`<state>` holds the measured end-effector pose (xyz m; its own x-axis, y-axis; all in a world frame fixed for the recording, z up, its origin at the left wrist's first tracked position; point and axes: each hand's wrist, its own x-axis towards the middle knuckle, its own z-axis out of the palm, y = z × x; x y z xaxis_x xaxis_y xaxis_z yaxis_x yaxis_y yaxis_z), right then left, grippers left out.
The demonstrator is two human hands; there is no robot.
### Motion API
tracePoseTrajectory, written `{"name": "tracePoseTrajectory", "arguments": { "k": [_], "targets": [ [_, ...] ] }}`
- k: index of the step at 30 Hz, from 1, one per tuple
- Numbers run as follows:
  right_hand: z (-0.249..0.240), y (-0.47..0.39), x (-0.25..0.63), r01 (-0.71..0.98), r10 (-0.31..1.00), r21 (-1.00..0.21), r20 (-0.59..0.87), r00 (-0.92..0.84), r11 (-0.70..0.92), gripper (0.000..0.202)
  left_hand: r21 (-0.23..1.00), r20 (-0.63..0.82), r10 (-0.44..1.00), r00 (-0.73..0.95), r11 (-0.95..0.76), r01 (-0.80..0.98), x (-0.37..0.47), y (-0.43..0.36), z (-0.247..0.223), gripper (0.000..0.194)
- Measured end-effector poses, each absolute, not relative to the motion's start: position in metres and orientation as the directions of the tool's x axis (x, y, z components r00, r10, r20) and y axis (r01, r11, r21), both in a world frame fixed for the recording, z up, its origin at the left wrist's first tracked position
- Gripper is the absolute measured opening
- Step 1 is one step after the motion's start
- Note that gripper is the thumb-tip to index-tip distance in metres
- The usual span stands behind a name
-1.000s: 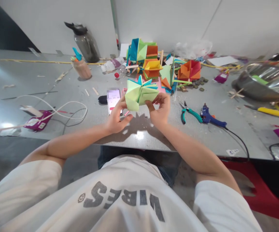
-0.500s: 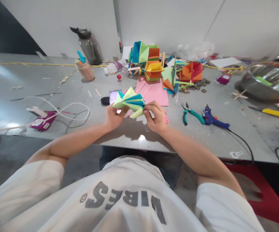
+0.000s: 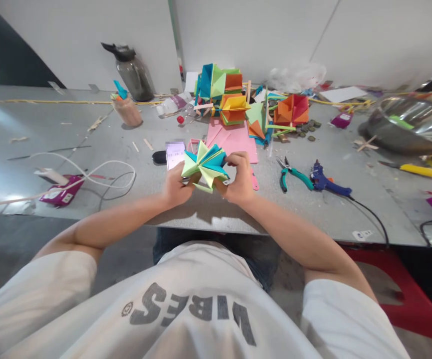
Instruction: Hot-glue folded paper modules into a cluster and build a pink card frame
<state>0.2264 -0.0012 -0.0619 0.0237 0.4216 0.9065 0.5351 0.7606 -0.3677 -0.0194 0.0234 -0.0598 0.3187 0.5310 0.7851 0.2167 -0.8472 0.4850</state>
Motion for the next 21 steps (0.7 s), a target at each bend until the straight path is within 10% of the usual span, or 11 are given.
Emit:
{"name": "tracePoseTrajectory", "arguments": {
  "k": [12, 21],
  "targets": [
    [-0.06, -0.0021, 0.2266, 0.539, 0.38, -0.351, 0.923, 0.061, 0.766, 0.059, 0.414, 0.826, 0.311, 0.47, -0.901, -0.131, -0.026, 0.0273, -0.0576, 0.07],
    [-0.0626, -0.001, 0.2283, 0.472, 0.418, -0.359, 0.908, -0.021, 0.805, 0.082, 0.502, 0.763, 0.514, 0.393, -0.853, 0.142, -0.0196, 0.0225, -0.0645, 0.038]
  ]
}}
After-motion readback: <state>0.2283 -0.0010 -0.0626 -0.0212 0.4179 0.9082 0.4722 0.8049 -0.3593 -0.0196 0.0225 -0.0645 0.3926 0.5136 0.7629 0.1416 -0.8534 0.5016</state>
